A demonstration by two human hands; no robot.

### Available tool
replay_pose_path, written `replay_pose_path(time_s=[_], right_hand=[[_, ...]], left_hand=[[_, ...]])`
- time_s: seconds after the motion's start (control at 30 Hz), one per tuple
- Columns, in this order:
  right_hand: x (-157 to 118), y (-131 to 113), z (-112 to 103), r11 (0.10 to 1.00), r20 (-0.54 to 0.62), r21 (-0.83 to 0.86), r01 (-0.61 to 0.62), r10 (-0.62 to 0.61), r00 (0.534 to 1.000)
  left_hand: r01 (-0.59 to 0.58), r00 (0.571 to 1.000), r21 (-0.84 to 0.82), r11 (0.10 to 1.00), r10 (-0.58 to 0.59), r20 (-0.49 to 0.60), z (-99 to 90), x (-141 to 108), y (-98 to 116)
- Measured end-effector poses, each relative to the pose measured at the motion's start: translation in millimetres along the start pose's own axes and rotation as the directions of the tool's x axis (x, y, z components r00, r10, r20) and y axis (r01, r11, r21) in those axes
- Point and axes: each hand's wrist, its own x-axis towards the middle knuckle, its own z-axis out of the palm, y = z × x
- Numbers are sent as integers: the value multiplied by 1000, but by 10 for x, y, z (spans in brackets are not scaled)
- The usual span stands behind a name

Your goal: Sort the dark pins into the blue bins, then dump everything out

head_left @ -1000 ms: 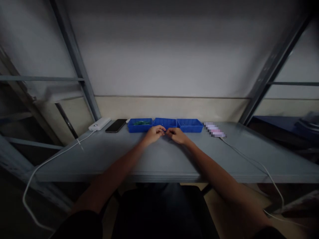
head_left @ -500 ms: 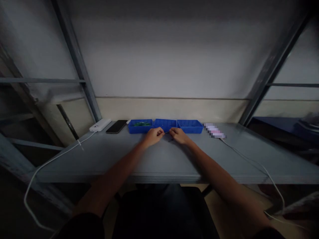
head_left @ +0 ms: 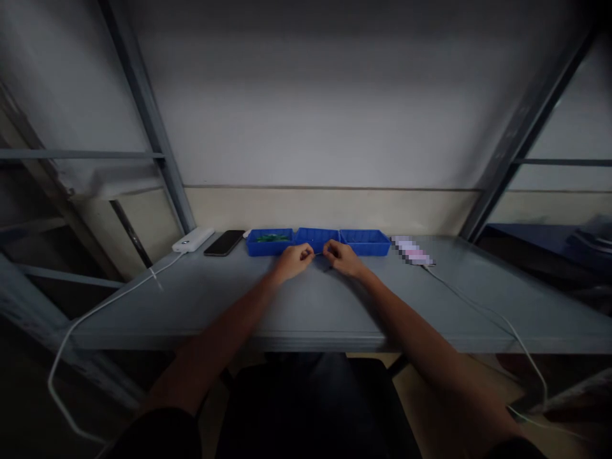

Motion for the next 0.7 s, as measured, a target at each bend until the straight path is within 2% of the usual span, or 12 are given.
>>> replay_pose_path(time_s=[0.3,0.7], right_hand=[[13,14,34,997,-19,-53,-63,62,998],[-15,-23,6,999,28,-33,-25,25,999]], left_hand=[[4,1000,27,1000,-4,-4,6,2,0],[-4,1000,37,999,4,-2,25,-1,-30]])
